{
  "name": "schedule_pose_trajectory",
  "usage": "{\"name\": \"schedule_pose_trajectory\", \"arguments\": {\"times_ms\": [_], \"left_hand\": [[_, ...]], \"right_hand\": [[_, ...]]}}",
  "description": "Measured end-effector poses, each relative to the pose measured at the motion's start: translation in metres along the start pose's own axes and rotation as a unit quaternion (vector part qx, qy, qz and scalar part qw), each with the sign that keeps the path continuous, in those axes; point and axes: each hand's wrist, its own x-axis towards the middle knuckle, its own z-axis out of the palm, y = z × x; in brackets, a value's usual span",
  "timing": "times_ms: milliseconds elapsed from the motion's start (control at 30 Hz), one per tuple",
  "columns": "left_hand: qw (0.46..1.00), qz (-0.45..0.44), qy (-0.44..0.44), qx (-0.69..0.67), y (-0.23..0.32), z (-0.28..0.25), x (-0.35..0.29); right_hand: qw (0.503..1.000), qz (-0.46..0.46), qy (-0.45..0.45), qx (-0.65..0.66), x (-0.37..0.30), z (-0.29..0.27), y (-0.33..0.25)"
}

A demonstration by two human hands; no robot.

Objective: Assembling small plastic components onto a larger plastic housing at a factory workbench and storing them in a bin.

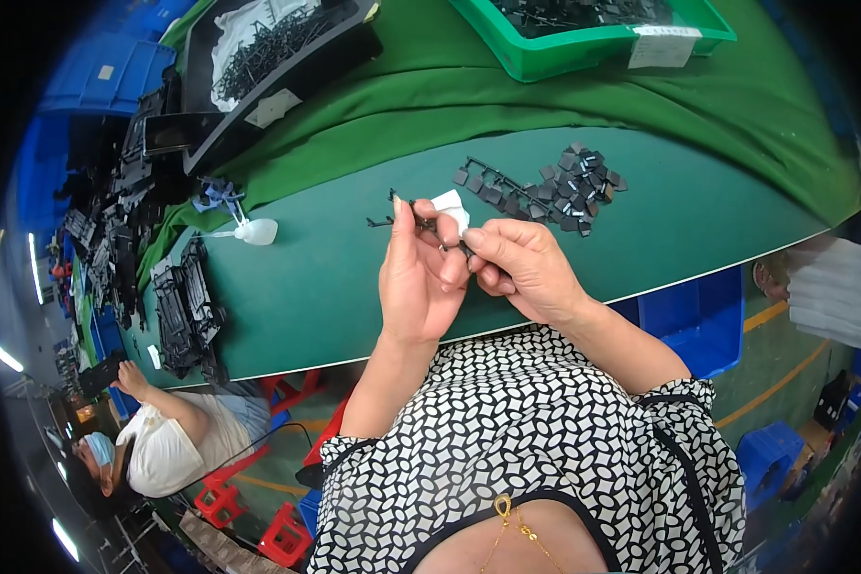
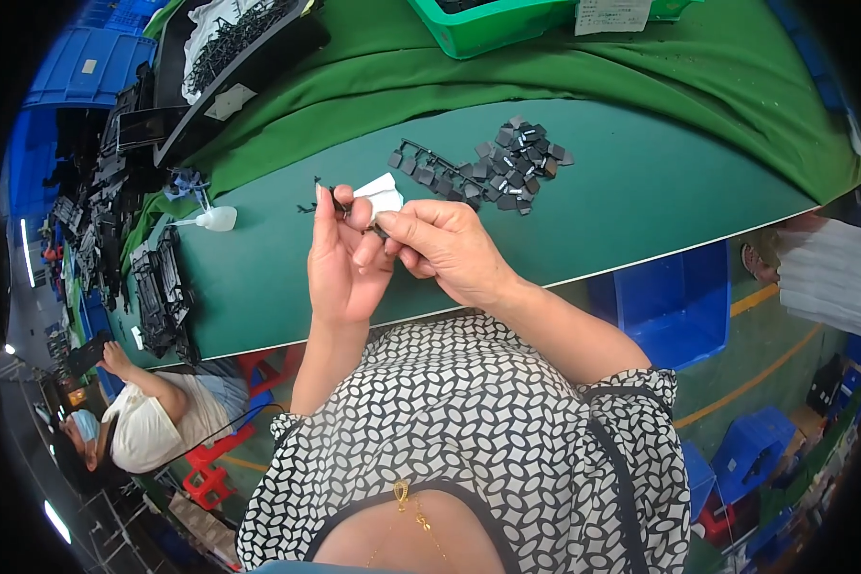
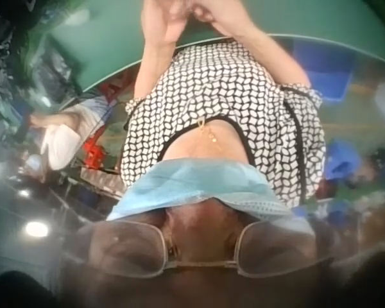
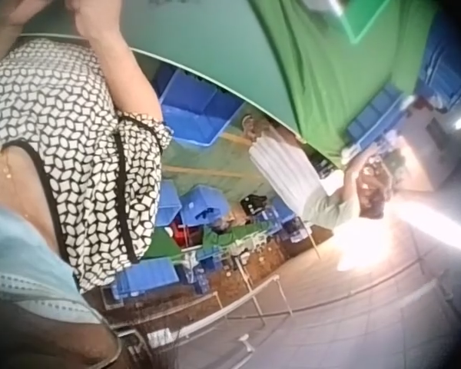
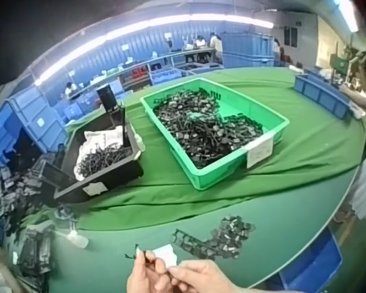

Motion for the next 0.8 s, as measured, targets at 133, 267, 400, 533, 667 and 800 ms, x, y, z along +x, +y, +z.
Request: {"name": "schedule_pose_trajectory", "arguments": {"times_ms": [133, 267, 400, 533, 667, 800], "left_hand": [[0.995, -0.03, -0.011, -0.099, -0.002, 0.004, 0.004], [0.992, -0.058, 0.016, -0.108, 0.001, 0.008, 0.006], [0.982, -0.009, -0.027, -0.185, 0.026, 0.009, 0.012], [0.999, 0.037, -0.039, 0.005, 0.068, 0.042, 0.022], [0.977, 0.162, -0.093, 0.098, 0.139, 0.069, 0.066], [0.976, 0.161, -0.026, 0.148, 0.214, 0.051, 0.134]], "right_hand": [[0.999, -0.013, -0.004, 0.035, 0.005, -0.001, 0.0], [0.996, 0.009, 0.033, 0.086, 0.002, 0.004, 0.003], [0.965, -0.024, 0.016, 0.261, 0.002, 0.001, -0.015], [0.968, -0.082, 0.013, 0.236, -0.005, -0.003, -0.03], [0.966, -0.11, 0.022, 0.233, -0.009, -0.009, -0.031], [0.971, -0.118, 0.008, 0.21, -0.016, -0.007, -0.03]]}}
